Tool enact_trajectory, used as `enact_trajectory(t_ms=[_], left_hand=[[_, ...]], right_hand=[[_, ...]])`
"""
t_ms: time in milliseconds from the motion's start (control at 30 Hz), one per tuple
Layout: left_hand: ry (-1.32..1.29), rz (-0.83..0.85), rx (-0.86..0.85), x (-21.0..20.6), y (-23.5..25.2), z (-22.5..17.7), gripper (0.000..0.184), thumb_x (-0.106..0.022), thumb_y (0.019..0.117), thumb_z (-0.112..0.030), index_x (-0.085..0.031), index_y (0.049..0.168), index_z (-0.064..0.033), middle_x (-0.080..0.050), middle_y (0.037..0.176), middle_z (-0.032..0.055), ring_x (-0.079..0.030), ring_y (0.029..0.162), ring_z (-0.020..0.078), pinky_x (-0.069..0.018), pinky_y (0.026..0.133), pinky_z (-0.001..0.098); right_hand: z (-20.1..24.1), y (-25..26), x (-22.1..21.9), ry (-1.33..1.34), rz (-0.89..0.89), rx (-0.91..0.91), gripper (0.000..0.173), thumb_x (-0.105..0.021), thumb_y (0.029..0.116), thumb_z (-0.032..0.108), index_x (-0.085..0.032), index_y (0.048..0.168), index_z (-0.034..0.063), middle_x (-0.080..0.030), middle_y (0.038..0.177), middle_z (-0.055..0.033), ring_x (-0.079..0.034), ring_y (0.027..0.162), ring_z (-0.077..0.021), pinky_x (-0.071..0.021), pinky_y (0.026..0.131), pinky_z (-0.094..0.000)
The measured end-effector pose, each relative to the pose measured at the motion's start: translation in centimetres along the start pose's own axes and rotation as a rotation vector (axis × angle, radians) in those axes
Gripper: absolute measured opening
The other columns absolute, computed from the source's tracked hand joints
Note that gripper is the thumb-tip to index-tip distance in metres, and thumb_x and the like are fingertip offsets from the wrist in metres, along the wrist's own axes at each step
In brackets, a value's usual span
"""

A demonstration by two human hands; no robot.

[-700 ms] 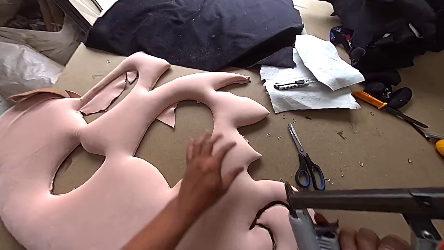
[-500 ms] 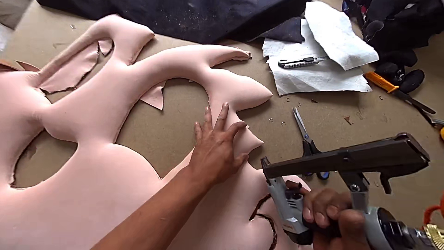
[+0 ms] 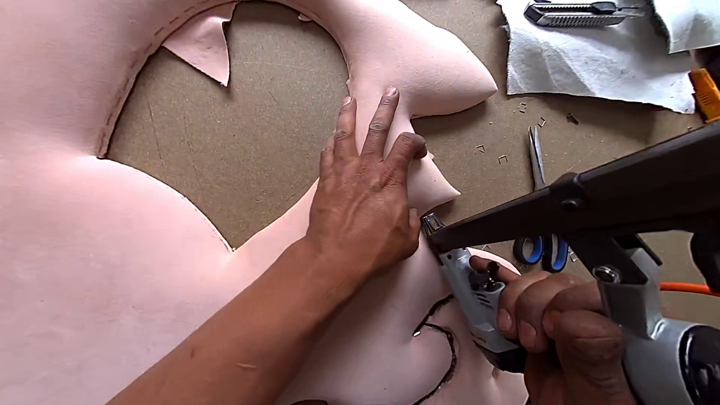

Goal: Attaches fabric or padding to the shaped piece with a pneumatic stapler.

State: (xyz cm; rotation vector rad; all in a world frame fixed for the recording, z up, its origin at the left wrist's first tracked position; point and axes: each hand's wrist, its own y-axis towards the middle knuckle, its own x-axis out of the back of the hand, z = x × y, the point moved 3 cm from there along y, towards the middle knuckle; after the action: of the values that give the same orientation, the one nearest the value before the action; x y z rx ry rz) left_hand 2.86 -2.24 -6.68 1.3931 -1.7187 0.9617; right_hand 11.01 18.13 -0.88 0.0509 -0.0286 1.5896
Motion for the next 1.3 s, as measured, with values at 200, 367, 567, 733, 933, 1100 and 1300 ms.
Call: enact_trajectory(t_ms=[200, 367, 567, 733, 933, 1100, 1300], left_hand=[[0.042, -0.038, -0.013, -0.4, -0.2, -0.4, 0.061, -0.069, 0.0747, -0.045, -0.060, 0.133, -0.0322, -0.008, 0.174, 0.0085, -0.011, 0.156, 0.0475, -0.0265, 0.118, 0.0629], [0.024, -0.083, -0.036, -0.5, -0.3, -0.3, 0.061, -0.068, 0.0757, -0.044, -0.061, 0.135, -0.0319, -0.012, 0.173, 0.0120, -0.012, 0.155, 0.0507, -0.0243, 0.118, 0.0651], [0.017, -0.078, -0.047, -0.6, -0.4, -0.2, 0.059, -0.069, 0.0766, -0.045, -0.061, 0.134, -0.0331, -0.012, 0.174, 0.0096, -0.011, 0.156, 0.0491, -0.0232, 0.119, 0.0643], [0.017, -0.085, -0.057, -0.5, -0.4, -0.2, 0.058, -0.069, 0.0763, -0.043, -0.062, 0.133, -0.0312, -0.014, 0.173, 0.0118, -0.014, 0.155, 0.0501, -0.0258, 0.118, 0.0642], [0.002, -0.112, -0.065, -0.6, -0.5, -0.1, 0.058, -0.069, 0.0757, -0.041, -0.062, 0.132, -0.0302, -0.017, 0.172, 0.0134, -0.016, 0.154, 0.0512, -0.0257, 0.118, 0.0647], [-0.002, -0.109, -0.058, -0.6, -0.5, -0.1, 0.059, -0.068, 0.0759, -0.043, -0.063, 0.133, -0.0316, -0.018, 0.172, 0.0122, -0.015, 0.155, 0.0504, -0.0242, 0.118, 0.0649], [0.005, -0.102, -0.050, -0.6, -0.5, -0.3, 0.057, -0.067, 0.0775, -0.041, -0.063, 0.134, -0.0337, -0.019, 0.172, 0.0108, -0.014, 0.155, 0.0501, -0.0225, 0.119, 0.0656]], right_hand=[[-0.3, 1.3, -0.9, -0.046, -0.054, -0.029, 0.023, -0.069, 0.0992, 0.035, -0.063, 0.084, 0.0187, -0.058, 0.065, 0.0061, -0.064, 0.062, -0.0104, -0.0624, 0.081, -0.0389], [-0.1, 1.3, -2.1, -0.008, -0.097, -0.028, 0.021, -0.067, 0.1006, 0.032, -0.064, 0.086, 0.0168, -0.059, 0.065, 0.0057, -0.064, 0.061, -0.0089, -0.0626, 0.084, -0.0372], [0.0, 0.3, -2.8, -0.098, -0.110, -0.024, 0.021, -0.069, 0.0987, 0.031, -0.063, 0.084, 0.0182, -0.060, 0.066, 0.0060, -0.065, 0.064, -0.0106, -0.0613, 0.089, -0.0432], [0.4, 0.1, -2.0, -0.084, -0.175, -0.019, 0.023, -0.068, 0.1002, 0.032, -0.065, 0.084, 0.0159, -0.059, 0.064, 0.0045, -0.064, 0.060, -0.0107, -0.0631, 0.083, -0.0403], [0.1, 0.6, -2.7, -0.083, -0.184, -0.018, 0.023, -0.068, 0.0997, 0.034, -0.064, 0.083, 0.0178, -0.057, 0.063, 0.0056, -0.063, 0.059, -0.0100, -0.0634, 0.081, -0.0395], [-0.1, 0.6, -3.2, -0.080, -0.175, -0.013, 0.023, -0.069, 0.0992, 0.033, -0.063, 0.082, 0.0179, -0.058, 0.064, 0.0054, -0.063, 0.061, -0.0110, -0.0626, 0.083, -0.0409], [-0.3, 0.5, -3.2, -0.023, -0.141, -0.008, 0.021, -0.067, 0.1004, 0.030, -0.064, 0.086, 0.0157, -0.059, 0.065, 0.0037, -0.064, 0.062, -0.0119, -0.0611, 0.090, -0.0442]])
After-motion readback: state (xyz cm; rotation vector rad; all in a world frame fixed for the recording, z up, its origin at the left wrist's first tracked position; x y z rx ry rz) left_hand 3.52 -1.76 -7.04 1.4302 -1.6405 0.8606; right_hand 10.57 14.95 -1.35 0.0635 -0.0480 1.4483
